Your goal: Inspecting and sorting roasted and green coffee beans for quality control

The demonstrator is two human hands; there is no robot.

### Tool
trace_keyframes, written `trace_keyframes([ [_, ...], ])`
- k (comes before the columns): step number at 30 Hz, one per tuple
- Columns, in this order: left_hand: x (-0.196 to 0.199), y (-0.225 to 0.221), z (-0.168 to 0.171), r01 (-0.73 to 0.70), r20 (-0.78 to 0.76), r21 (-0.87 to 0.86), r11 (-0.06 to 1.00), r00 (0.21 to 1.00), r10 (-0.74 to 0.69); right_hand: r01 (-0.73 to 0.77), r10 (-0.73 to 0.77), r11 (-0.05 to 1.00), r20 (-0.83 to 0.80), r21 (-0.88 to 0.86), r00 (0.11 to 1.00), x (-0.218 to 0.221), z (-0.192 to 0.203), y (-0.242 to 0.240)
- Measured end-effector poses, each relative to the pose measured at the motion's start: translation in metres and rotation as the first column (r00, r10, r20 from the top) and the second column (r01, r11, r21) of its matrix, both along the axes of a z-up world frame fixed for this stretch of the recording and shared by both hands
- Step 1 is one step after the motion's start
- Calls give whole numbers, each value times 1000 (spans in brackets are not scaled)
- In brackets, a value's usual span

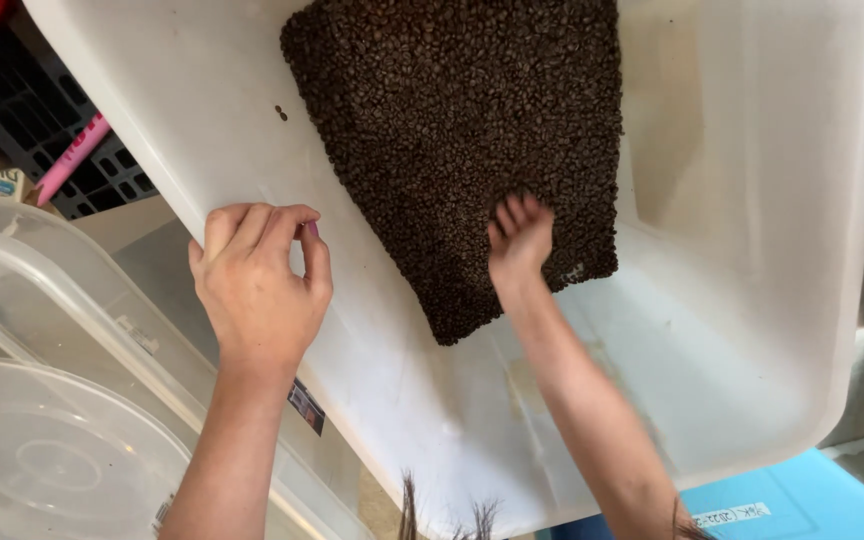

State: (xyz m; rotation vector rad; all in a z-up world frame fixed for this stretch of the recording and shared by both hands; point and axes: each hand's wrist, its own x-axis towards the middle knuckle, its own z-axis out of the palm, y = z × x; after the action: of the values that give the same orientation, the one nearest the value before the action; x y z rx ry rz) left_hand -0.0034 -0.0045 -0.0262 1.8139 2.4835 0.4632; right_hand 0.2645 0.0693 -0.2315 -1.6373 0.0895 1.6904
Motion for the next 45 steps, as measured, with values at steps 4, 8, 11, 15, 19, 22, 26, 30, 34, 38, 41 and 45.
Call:
trace_keyframes([
  [4, -1, -1, -2, -10, -2, 12, 1000, 1000, 10, 111, -7, 940, 305, -324, 952, 66, -94, -99],
  [8, -1, 0, 3, 1, -4, -1, 1000, 1000, -1, 156, -109, 923, 149, -352, 983, 32, -47, -72],
  [11, -1, 0, 3, 7, 7, 0, 1000, 1000, -7, -208, 272, 866, 79, -455, 959, -10, 14, -25],
  [15, -2, 1, 3, 16, 3, 2, 1000, 1000, -16, 245, -317, 906, -168, -345, 934, 2, -57, -12],
  [19, -2, 2, 8, 30, 12, 11, 999, 999, -30, 213, -283, 936, -241, -280, 928, -14, -73, 40],
  [22, -3, 4, 11, 59, 34, 38, 998, 998, -61, 192, -257, 952, -284, -237, 924, -25, -48, 77],
  [26, 7, 12, 33, 26, -5, -48, 999, 1000, -26, 166, -212, 974, -354, -155, 911, -44, -17, 130],
  [30, 6, 11, 30, 32, -25, -47, 998, 999, -34, 109, -126, 992, -370, -67, 920, -59, 51, 167],
  [34, 5, 9, 27, 36, -55, -47, 998, 998, -38, -211, 306, 914, -248, 346, 919, -4, 49, 155],
  [38, 5, 9, 28, 41, -60, -48, 998, 997, -44, -257, 105, 939, 521, 228, 847, 44, 27, 105],
  [41, 5, 9, 28, 41, -60, -55, 998, 997, -44, 106, -134, 991, 587, 82, 799, 96, -17, 68],
  [45, 5, 7, 27, 37, -54, -51, 998, 998, -39, 263, -61, 912, 532, -314, 845, 137, -47, 32],
])
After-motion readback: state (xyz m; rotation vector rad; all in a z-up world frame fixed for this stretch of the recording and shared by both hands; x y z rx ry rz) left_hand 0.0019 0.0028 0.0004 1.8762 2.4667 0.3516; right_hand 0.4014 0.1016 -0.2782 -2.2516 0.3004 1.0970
